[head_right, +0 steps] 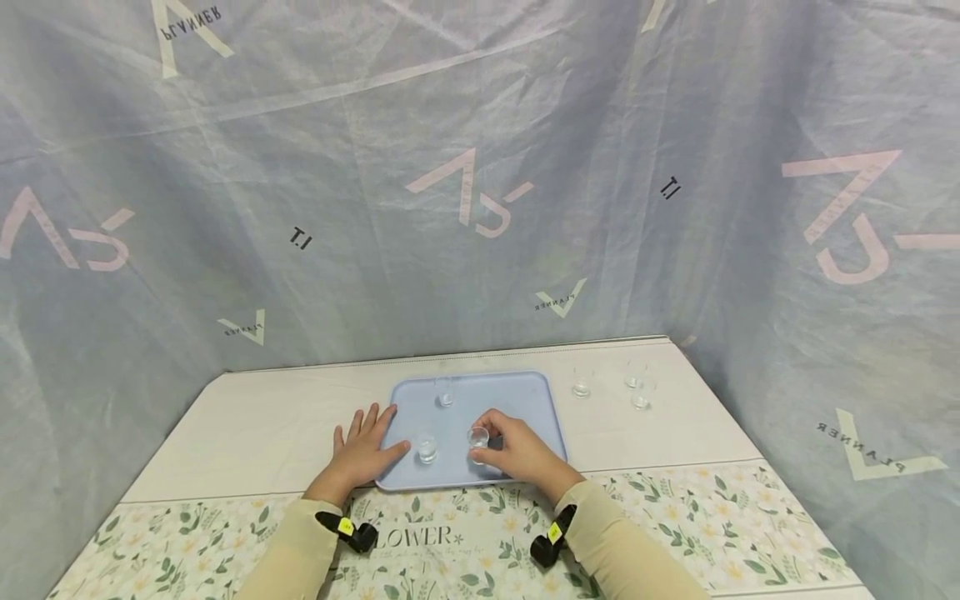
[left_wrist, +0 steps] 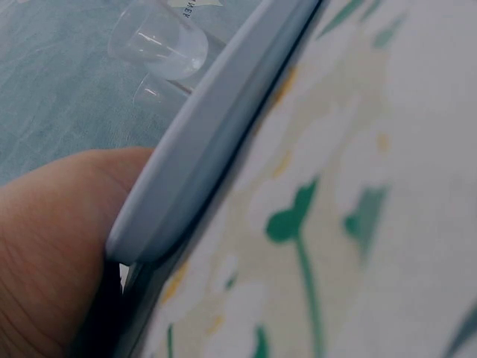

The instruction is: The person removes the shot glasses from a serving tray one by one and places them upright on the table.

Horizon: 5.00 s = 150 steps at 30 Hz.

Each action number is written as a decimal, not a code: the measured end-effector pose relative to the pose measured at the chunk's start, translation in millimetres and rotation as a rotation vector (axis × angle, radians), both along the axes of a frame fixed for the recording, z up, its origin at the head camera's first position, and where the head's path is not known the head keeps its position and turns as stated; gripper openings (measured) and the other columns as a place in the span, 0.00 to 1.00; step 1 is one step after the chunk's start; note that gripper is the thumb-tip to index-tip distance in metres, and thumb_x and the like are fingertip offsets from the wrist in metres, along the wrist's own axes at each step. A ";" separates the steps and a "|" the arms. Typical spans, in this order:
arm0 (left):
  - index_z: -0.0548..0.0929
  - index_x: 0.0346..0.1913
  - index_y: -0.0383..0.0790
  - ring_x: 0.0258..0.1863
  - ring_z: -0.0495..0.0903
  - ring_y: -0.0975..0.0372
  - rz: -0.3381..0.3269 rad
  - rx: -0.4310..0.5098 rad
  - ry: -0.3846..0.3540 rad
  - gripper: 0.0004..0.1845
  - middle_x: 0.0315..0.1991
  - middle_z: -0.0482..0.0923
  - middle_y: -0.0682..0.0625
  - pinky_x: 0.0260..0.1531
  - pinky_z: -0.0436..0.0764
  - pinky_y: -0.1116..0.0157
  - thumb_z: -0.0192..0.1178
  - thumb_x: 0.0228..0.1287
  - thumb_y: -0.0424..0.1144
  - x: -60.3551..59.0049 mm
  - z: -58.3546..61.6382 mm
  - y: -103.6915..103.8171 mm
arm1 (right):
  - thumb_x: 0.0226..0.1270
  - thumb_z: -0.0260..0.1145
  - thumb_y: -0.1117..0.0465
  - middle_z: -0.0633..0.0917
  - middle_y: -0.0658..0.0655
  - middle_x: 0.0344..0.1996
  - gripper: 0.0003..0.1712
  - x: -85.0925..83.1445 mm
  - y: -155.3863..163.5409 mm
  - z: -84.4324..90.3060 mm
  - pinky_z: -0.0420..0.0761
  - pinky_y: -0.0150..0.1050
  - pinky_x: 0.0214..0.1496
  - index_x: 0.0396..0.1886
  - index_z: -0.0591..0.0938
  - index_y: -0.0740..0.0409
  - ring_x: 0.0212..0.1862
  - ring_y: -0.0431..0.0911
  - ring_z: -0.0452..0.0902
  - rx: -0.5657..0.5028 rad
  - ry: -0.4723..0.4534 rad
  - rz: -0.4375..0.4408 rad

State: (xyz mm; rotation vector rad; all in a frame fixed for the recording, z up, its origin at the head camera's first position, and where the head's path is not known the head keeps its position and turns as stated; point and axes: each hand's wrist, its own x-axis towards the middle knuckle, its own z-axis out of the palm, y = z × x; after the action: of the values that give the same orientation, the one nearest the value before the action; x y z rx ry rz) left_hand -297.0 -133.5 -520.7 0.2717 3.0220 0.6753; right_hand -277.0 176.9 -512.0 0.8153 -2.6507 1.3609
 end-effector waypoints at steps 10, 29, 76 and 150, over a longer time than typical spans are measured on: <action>0.55 0.82 0.47 0.80 0.37 0.39 0.002 -0.003 -0.009 0.44 0.81 0.43 0.37 0.70 0.32 0.32 0.55 0.70 0.63 -1.5 -3.2 0.6 | 0.63 0.76 0.53 0.83 0.44 0.43 0.16 -7.0 11.6 1.3 0.79 0.42 0.49 0.47 0.81 0.46 0.45 0.42 0.79 -0.008 0.041 -0.025; 0.56 0.81 0.46 0.80 0.37 0.39 0.003 0.007 0.004 0.45 0.81 0.44 0.36 0.70 0.32 0.32 0.55 0.69 0.64 -0.3 -3.0 -0.3 | 0.60 0.78 0.57 0.88 0.51 0.38 0.14 -29.8 76.1 15.0 0.80 0.47 0.45 0.43 0.84 0.52 0.42 0.49 0.82 -0.145 0.103 -0.323; 0.55 0.82 0.48 0.80 0.36 0.39 0.001 0.005 -0.012 0.44 0.81 0.42 0.37 0.69 0.31 0.32 0.55 0.70 0.63 -1.5 -4.3 0.2 | 0.65 0.74 0.53 0.86 0.61 0.41 0.19 -35.0 140.0 -5.1 0.76 0.40 0.36 0.47 0.79 0.59 0.38 0.50 0.79 -0.004 0.081 -0.662; 0.55 0.82 0.48 0.80 0.34 0.39 -0.001 0.004 0.005 0.46 0.81 0.41 0.37 0.69 0.29 0.32 0.53 0.69 0.66 -4.9 -14.9 -1.8 | 0.68 0.67 0.50 0.79 0.65 0.46 0.23 -41.9 120.8 11.5 0.68 0.60 0.55 0.50 0.77 0.64 0.50 0.60 0.75 0.001 0.319 -0.900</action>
State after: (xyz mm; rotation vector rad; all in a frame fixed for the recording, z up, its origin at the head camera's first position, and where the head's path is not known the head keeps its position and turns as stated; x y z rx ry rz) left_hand -301.9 -135.3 -535.7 0.2759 3.0257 0.6813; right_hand -319.0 297.7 -500.5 -0.1801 -2.2645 0.8792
